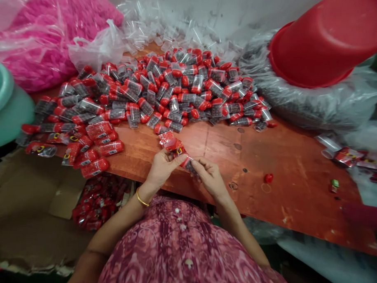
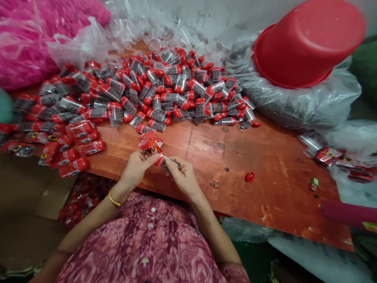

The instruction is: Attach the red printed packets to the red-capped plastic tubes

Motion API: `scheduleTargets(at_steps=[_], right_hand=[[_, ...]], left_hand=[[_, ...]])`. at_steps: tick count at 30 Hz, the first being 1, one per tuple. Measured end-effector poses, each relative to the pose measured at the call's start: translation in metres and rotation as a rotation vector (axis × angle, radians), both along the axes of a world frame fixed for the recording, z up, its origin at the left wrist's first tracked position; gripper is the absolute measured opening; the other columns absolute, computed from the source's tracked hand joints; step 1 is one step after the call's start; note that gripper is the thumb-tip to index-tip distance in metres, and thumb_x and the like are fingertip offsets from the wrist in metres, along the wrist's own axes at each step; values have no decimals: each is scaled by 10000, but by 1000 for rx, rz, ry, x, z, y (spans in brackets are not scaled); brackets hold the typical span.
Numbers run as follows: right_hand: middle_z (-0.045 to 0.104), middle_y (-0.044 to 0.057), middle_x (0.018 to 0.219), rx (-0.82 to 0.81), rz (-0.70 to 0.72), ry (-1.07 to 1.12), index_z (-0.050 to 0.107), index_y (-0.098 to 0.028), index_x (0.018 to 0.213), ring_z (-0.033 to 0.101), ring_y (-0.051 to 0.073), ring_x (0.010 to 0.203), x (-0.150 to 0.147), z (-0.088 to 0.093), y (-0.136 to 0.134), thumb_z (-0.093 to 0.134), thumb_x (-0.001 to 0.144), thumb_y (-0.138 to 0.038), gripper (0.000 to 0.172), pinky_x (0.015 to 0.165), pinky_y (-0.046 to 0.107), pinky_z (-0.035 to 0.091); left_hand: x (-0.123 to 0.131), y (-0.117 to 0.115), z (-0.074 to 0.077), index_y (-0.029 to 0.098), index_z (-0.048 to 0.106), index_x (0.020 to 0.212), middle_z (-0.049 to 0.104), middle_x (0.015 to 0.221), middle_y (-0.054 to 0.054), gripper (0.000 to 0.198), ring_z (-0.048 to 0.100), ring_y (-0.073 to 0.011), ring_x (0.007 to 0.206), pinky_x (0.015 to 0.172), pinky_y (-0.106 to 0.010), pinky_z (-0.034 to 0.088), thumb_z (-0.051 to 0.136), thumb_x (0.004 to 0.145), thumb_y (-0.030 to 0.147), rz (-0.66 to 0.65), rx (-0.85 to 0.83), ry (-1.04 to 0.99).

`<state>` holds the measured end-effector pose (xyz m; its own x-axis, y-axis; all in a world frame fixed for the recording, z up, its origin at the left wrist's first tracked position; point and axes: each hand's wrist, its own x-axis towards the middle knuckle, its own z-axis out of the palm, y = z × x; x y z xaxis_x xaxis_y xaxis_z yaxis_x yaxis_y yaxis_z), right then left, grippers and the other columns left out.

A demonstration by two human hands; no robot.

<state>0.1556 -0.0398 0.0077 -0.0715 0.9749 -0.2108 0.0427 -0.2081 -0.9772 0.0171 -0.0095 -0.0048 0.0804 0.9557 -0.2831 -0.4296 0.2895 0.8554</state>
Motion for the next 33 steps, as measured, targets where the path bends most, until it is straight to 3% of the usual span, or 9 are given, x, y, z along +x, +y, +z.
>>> scheduleTargets(at_steps=[4, 8, 14, 20, 22, 25, 29, 31, 33], right_hand=[[520, -22, 601, 135, -5, -4, 615, -167, 754, 433, 79, 515, -7, -9, 1, 559, 786, -499, 338, 486, 205, 357], [554, -6, 700, 241, -155, -7, 597, -186, 884, 476, 99, 594, -23, -26, -3, 489, 850, -470, 306, 538, 220, 400], [596, 13, 812, 278, -122, -94, 564, -204, 973, 542, 120, 691, -28, -31, -7, 446, 889, -439, 276, 616, 243, 444], [427, -65, 579, 163, -153, 9, 494, -223, 923, 388, 88, 415, -33, -31, -10, 324, 922, -489, 316, 410, 219, 352], [470, -45, 620, 185, -136, -91, 494, -219, 946, 443, 105, 463, -32, -33, -10, 305, 929, -477, 319, 456, 237, 394], [579, 51, 866, 345, -153, -458, 503, -194, 1077, 551, 168, 727, -18, -28, -3, 364, 918, -427, 314, 671, 324, 466], [534, 110, 1117, 804, -130, -756, 461, -212, 1230, 520, 209, 951, 10, -7, 19, 527, 858, -369, 409, 830, 384, 435], [558, 78, 1085, 986, 7, -827, 570, -254, 1103, 512, 204, 965, 19, 6, 31, 573, 840, -339, 277, 839, 371, 413], [595, 49, 993, 1035, 104, -865, 637, -257, 914, 516, 198, 934, 24, 16, 40, 577, 843, -312, 109, 848, 376, 388]], left_hand=[[3, -1, 2, 133, 681, 686, 681, 680, 1, 319, 583, -95, 613, 655, -228, 474, 845, 468, 300, -7, -85, -72], [7, 0, 5, 142, 689, 662, 680, 659, 7, 349, 586, -84, 613, 652, -206, 464, 862, 416, 318, 23, -139, -182], [6, 2, 5, 144, 692, 726, 678, 664, 2, 342, 575, -81, 586, 625, -209, 451, 811, 530, 398, 11, -129, -200], [10, 1, -1, 139, 690, 730, 676, 677, 3, 338, 564, -80, 617, 646, -204, 445, 804, 539, 392, -13, -58, -107], [11, 0, -2, 135, 688, 747, 677, 692, -6, 342, 564, -88, 627, 656, -216, 446, 773, 579, 420, 8, -41, -61], [10, 0, -4, 134, 677, 788, 675, 724, -13, 335, 566, -101, 650, 686, -237, 449, 741, 619, 416, 17, -4, 30], [3, 2, -7, 128, 653, 795, 643, 698, -1, 332, 547, -112, 642, 635, -234, 435, 734, 618, 397, -119, 61, 205], [-1, 1, -9, 125, 637, 762, 600, 643, 18, 307, 510, -100, 595, 572, -218, 403, 714, 637, 395, -223, 98, 283], [-5, 0, -9, 124, 624, 726, 558, 603, 34, 275, 470, -85, 555, 525, -204, 366, 694, 662, 383, -304, 123, 362]])
